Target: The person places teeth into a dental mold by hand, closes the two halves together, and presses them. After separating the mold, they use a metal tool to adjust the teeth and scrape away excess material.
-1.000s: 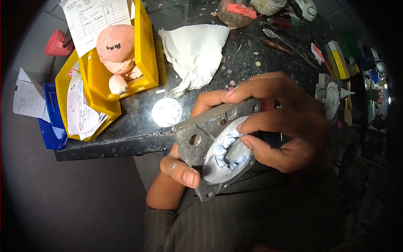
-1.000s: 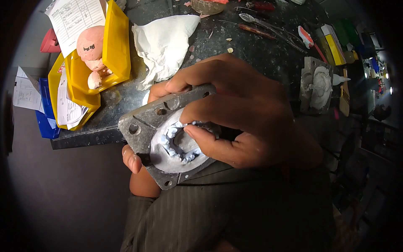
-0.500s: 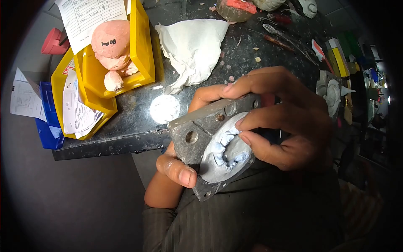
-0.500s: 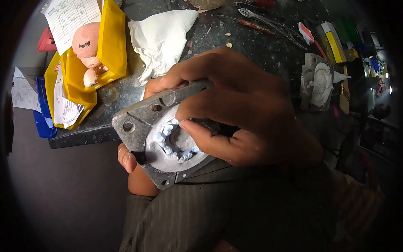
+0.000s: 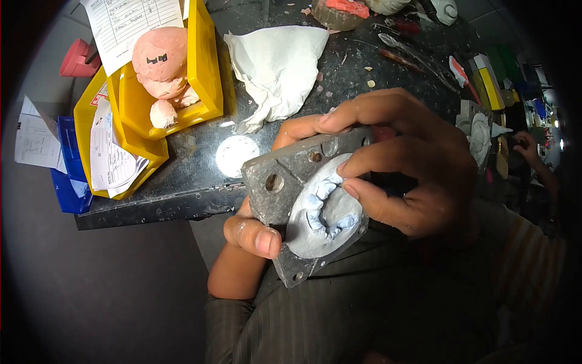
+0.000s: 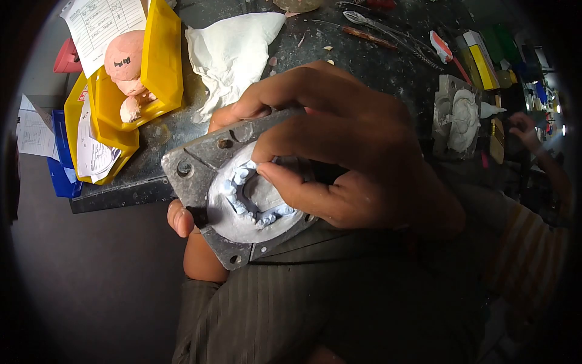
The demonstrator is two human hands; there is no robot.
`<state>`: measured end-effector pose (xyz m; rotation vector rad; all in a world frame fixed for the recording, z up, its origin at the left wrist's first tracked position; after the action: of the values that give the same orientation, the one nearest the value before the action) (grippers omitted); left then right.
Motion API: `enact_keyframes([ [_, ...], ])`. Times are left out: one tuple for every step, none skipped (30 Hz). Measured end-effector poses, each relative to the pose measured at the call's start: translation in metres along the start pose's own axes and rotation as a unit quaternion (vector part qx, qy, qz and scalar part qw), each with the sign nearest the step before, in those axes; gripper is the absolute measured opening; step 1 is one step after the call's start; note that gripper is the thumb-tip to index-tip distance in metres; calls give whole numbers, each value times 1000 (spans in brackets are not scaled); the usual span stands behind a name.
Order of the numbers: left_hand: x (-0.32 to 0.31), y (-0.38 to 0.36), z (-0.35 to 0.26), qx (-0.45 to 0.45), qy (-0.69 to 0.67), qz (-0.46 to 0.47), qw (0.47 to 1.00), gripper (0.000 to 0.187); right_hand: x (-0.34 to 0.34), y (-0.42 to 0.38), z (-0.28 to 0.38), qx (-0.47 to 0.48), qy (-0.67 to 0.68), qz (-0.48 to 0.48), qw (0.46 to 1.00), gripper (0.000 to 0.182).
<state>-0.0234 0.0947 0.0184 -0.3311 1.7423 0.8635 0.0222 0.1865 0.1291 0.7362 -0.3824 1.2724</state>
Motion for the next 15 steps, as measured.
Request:
enact_keyframes([
  [1, 0, 0, 7, 24, -21, 999, 124, 0, 1, -1, -1, 5, 2, 1000, 30],
  [2, 0, -1, 7, 25, -21, 999, 124, 0, 1, -2, -1, 5, 2, 1000, 30],
  [3, -1, -3, 7, 34, -29, 999, 123, 0, 2, -2, 5, 4, 2, 1000, 29],
  [5, -2, -3, 7, 43, -38, 998, 122, 0, 2, -1, 10, 4, 3, 1000, 28],
  [4, -2, -2, 8, 44, -38, 998, 122, 0, 2, -1, 10, 4, 2, 1000, 28],
  [5, -2, -1, -2, 42, -55, 998, 122, -1, 2, -2, 1, 7, 5, 1000, 27],
  [6, -2, -1, -11, 40, -71, 997, 122, -1, 2, -3, -8, 9, 7, 1000, 26],
  [1, -1, -2, -11, 40, -71, 997, 122, -1, 2, -3, -7, 9, 7, 1000, 26],
  [-2, 1, -2, 4, 71, -99, 993, 121, -1, 2, -3, -11, 9, 8, 1000, 26],
  [0, 1, -2, 20, 102, -127, 986, 121, 0, 2, -4, -15, 9, 9, 1000, 25],
  [3, 1, -3, 20, 102, -127, 987, 121, 0, 2, -4, -15, 9, 9, 1000, 25],
  [1, 3, -4, 16, 70, -81, 994, 121, 0, 2, -4, -17, 12, 11, 1000, 25],
  [-4, 4, -5, 12, 37, -35, 999, 120, 0, 1, -5, -20, 15, 13, 1000, 25],
  [-4, 2, 0, 13, 37, -35, 999, 120, 0, 2, -5, -20, 15, 13, 1000, 25],
  [2, -1, 6, -7, 38, -88, 995, 120, 0, 2, -5, -20, 15, 15, 1000, 25],
])
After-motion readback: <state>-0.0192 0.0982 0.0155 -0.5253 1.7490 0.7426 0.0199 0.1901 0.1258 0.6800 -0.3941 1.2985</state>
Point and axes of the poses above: each hand's wrist, its own y-axis towards the middle knuckle, its own x-axis out of the back of the hand, z = x × y, the point moved 8 cm from there along y, towards the middle knuckle, and after that the axes turned 13 degrees about -x, right-handed, at the moved point
